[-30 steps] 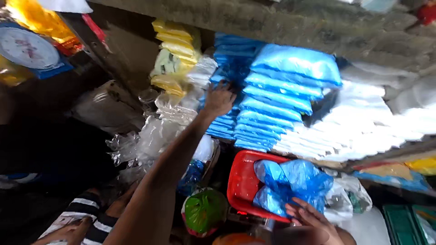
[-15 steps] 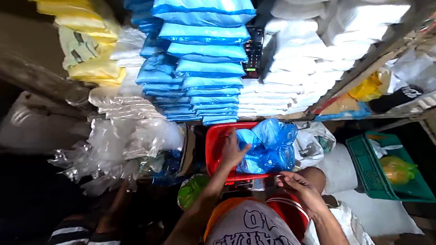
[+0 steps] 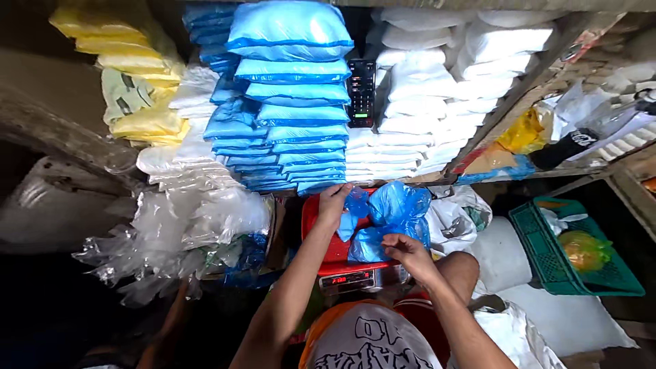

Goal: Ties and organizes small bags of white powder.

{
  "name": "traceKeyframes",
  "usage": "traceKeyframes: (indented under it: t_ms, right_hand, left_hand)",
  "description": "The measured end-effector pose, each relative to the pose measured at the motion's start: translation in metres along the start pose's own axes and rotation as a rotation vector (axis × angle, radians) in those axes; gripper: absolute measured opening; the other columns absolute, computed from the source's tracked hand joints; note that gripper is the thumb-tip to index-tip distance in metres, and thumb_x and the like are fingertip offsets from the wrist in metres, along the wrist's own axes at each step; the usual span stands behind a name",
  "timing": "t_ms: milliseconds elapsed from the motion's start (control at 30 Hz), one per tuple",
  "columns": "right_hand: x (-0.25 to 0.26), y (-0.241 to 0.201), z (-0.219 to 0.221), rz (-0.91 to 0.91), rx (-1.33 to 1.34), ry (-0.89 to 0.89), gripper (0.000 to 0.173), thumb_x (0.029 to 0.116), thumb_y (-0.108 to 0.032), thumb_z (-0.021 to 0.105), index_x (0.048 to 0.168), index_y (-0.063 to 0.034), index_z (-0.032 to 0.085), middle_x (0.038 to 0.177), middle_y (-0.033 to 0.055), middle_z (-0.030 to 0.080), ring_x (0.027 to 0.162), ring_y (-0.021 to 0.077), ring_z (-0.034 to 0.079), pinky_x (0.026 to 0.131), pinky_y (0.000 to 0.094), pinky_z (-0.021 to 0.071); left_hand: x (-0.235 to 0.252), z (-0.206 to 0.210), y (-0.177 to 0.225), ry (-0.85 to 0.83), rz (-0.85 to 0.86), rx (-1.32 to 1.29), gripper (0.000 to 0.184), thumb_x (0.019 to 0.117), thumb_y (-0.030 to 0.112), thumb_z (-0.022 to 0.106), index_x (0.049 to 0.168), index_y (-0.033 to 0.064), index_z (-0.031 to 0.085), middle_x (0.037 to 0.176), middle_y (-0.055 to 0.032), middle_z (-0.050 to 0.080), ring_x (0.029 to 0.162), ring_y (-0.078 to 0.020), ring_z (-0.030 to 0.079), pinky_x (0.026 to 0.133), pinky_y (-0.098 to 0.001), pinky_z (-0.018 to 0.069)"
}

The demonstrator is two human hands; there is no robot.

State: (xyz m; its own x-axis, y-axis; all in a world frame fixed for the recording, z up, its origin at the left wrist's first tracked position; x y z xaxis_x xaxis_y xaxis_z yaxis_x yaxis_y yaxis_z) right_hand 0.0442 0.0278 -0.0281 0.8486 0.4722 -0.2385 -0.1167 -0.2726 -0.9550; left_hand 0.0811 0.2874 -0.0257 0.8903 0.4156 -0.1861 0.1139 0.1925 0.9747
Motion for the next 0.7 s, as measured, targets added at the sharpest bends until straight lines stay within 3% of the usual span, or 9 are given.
traceKeyframes:
  t_ms: [167,267,367,400,467,533,567,633,700]
  right_hand:
    - [0.025,-0.049,0.041,-0.063,-0.033,0.076,0.094,0.0771,-0.031,0.090,0.153,-0.0094,0.039,0.142,0.0169,0.053,0.096,0.0201,0.071,0.084,0.0374,0.0631]
    - [0.030,-0.085,0.046,-0.218,-0.031,0.154,0.071,0.0828,-0.024,0.086,0.143,-0.0110,0.051,0.123,0.0121,0.067,0.099,0.0202,0.072,0.087,0.0417,0.0630]
    - [0.014,-0.122,0.020,-0.369,-0.056,0.248,0.022,0.0927,-0.001,0.066,0.114,-0.0059,0.072,0.094,0.0073,0.075,0.070,0.0182,0.072,0.066,0.0391,0.0637]
    - [0.003,-0.135,0.008,-0.422,-0.083,0.260,0.021,0.0937,0.001,0.062,0.110,-0.0058,0.072,0.092,0.0058,0.075,0.068,0.0161,0.070,0.063,0.0365,0.0630]
    - [-0.022,-0.155,-0.011,-0.542,-0.112,0.281,0.020,0.0935,0.002,0.060,0.107,-0.0059,0.072,0.091,0.0044,0.073,0.064,0.0136,0.067,0.057,0.0320,0.0605]
    - [-0.041,-0.162,-0.021,-0.596,-0.078,0.280,0.025,0.0916,0.001,0.063,0.115,-0.0063,0.070,0.092,0.0063,0.072,0.062,0.0153,0.065,0.053,0.0311,0.0581]
    - [-0.046,-0.161,-0.024,-0.569,-0.062,0.253,0.035,0.0903,0.000,0.065,0.124,-0.0083,0.067,0.095,0.0072,0.071,0.064,0.0172,0.065,0.053,0.0321,0.0573]
    - [-0.055,-0.150,-0.026,-0.453,-0.068,0.155,0.058,0.0889,-0.006,0.072,0.143,-0.0132,0.052,0.100,0.0067,0.071,0.076,0.0189,0.069,0.063,0.0346,0.0608]
    - [-0.067,-0.138,-0.032,-0.437,-0.132,0.156,0.036,0.0907,-0.008,0.070,0.125,-0.0052,0.060,0.097,0.0035,0.074,0.080,0.0132,0.071,0.069,0.0314,0.0626]
  left_hand:
    - [-0.040,0.011,0.062,-0.117,0.085,-0.042,0.027,0.1011,0.037,0.064,0.110,0.0142,0.074,0.097,-0.0035,0.071,0.074,-0.0106,0.062,0.057,-0.0273,0.0494]
    - [-0.062,0.018,0.101,-0.219,0.172,-0.093,0.023,0.1029,0.029,0.062,0.108,0.0100,0.074,0.095,-0.0050,0.071,0.079,-0.0130,0.066,0.067,-0.0312,0.0570]
    - [-0.077,0.019,0.130,-0.274,0.239,-0.036,0.021,0.1044,0.026,0.059,0.108,0.0103,0.073,0.093,-0.0046,0.070,0.073,-0.0118,0.065,0.061,-0.0285,0.0559]
    - [-0.079,0.020,0.138,-0.276,0.279,0.010,0.020,0.1043,0.025,0.060,0.107,0.0100,0.073,0.090,-0.0046,0.070,0.063,-0.0102,0.061,0.049,-0.0232,0.0481]
    - [-0.080,0.025,0.155,-0.320,0.351,0.127,0.017,0.1037,0.019,0.060,0.106,0.0069,0.072,0.095,-0.0051,0.071,0.057,-0.0105,0.058,0.043,-0.0219,0.0455]
    - [-0.085,0.040,0.169,-0.374,0.471,0.264,0.016,0.1035,0.017,0.060,0.104,0.0058,0.071,0.096,-0.0039,0.071,0.062,-0.0094,0.062,0.050,-0.0237,0.0518]
    - [-0.092,0.051,0.174,-0.420,0.547,0.319,0.016,0.1032,0.016,0.059,0.104,0.0055,0.071,0.098,-0.0034,0.073,0.073,-0.0092,0.067,0.061,-0.0267,0.0565]
    - [-0.115,0.081,0.176,-0.559,0.663,0.348,0.016,0.1035,0.014,0.058,0.102,0.0039,0.071,0.098,-0.0048,0.072,0.086,-0.0117,0.069,0.078,-0.0341,0.0609]
    - [-0.132,0.114,0.167,-0.689,0.734,0.291,0.013,0.1010,0.010,0.061,0.100,0.0040,0.073,0.094,-0.0032,0.072,0.084,-0.0099,0.069,0.078,-0.0333,0.0613]
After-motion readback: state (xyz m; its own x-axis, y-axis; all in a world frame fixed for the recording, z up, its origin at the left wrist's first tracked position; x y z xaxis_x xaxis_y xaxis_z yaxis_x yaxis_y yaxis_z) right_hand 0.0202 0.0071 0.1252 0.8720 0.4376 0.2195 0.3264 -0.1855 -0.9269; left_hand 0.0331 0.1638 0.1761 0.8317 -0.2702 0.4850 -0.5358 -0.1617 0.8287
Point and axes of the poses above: each hand's wrist, its own x-axis towards the middle knuckle, its own z-axis out of the palm, y = z × x, the point moved 3 cm from there along x, towards the middle knuckle
